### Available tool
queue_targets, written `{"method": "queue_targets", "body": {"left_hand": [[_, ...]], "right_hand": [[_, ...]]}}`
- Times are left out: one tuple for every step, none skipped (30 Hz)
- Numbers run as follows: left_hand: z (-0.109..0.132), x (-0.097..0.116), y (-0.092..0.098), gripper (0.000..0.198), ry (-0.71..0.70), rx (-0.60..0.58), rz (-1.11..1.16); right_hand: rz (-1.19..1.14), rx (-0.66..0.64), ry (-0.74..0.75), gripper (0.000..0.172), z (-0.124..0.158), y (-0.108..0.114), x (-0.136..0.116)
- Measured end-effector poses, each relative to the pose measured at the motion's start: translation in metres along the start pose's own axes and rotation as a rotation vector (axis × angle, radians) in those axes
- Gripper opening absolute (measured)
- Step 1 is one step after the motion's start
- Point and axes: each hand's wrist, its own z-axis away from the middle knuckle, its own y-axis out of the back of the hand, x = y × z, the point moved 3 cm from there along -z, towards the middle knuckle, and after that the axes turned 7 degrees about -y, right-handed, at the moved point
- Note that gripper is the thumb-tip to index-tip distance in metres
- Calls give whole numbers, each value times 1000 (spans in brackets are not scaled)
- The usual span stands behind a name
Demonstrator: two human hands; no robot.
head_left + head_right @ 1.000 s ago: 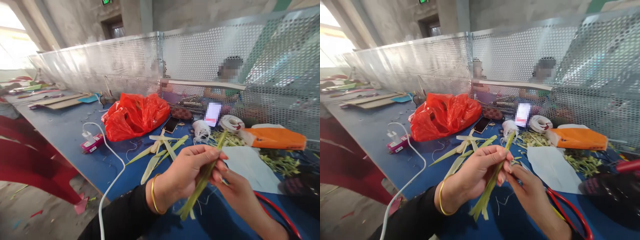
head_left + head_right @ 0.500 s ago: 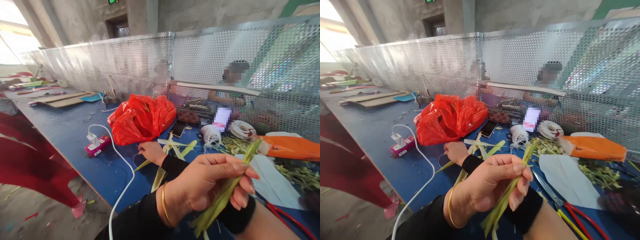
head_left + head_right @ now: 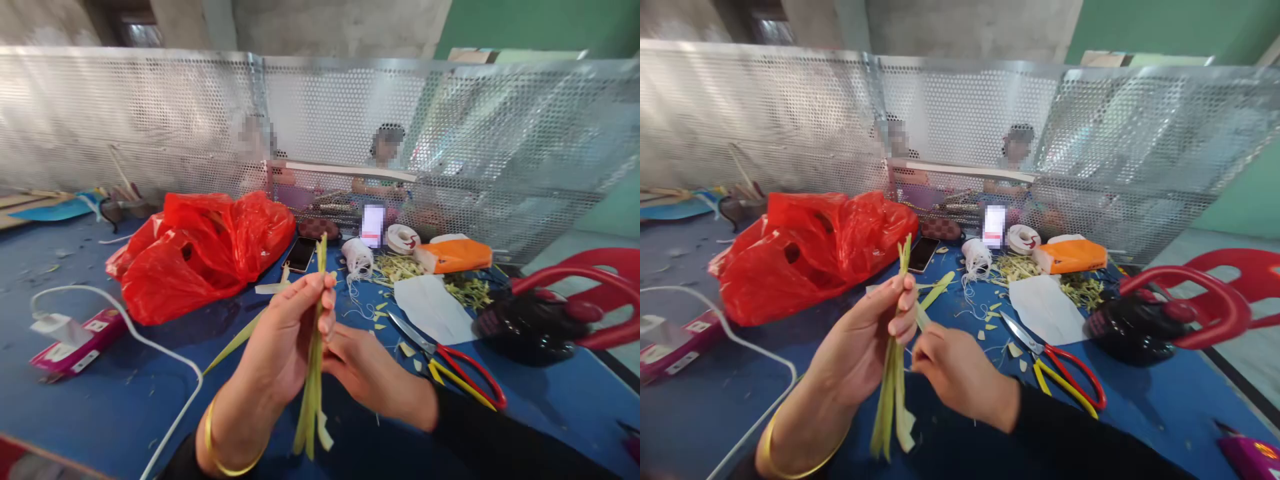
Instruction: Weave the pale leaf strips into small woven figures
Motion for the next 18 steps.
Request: {"method": "queue_targets", "body": {"left_hand": [[-1, 0, 4, 11, 0, 21, -77], [-4, -1, 8, 12, 5, 36, -168], [-7, -4, 11, 14, 18, 40, -261], [-10, -7, 13, 15, 44, 34, -347], [-14, -11, 15, 16, 73, 24, -419], [-18, -16, 16, 16, 106, 13, -471], [-22, -21, 17, 16, 135, 8, -504], [-25, -26, 17, 16, 153, 10, -517], [-28, -30, 17, 15, 165, 18, -521], [-30, -34, 16, 15, 168, 28, -521], [-32, -38, 15, 14, 165, 38, -525], [-33, -41, 15, 14, 161, 45, -535], [-33, -44, 14, 14, 157, 51, -547], [-33, -47, 14, 14, 155, 59, -559], [-33, -49, 14, 14, 156, 67, -567], [-33, -51, 14, 13, 158, 79, -571], [-32, -52, 15, 12, 161, 93, -571], [-32, -54, 16, 11, 162, 107, -570]], "right_hand": [[8, -32, -7, 11, 18, 8, 6], [22, -68, -13, 13, 36, 15, 12], [41, -98, -26, 16, 53, 21, 20], [61, -104, -51, 20, 67, 26, 29], [77, -80, -82, 26, 79, 32, 39], [91, -21, -141, 26, 89, 37, 50], [91, 69, -210, 20, 94, 43, 61], [84, 167, -268, 18, 96, 49, 71], [85, 237, -333, 20, 95, 53, 80], [95, 281, -363, 21, 90, 56, 86], [119, 298, -372, 19, 81, 57, 91], [148, 296, -363, 16, 70, 58, 94], [180, 243, -371, 14, 57, 56, 97], [195, 224, -372, 13, 44, 54, 100], [206, 225, -374, 13, 32, 51, 102], [218, 241, -377, 11, 21, 48, 104], [228, 260, -384, 7, 11, 45, 106], [235, 283, -390, 5, 3, 42, 108]]}}
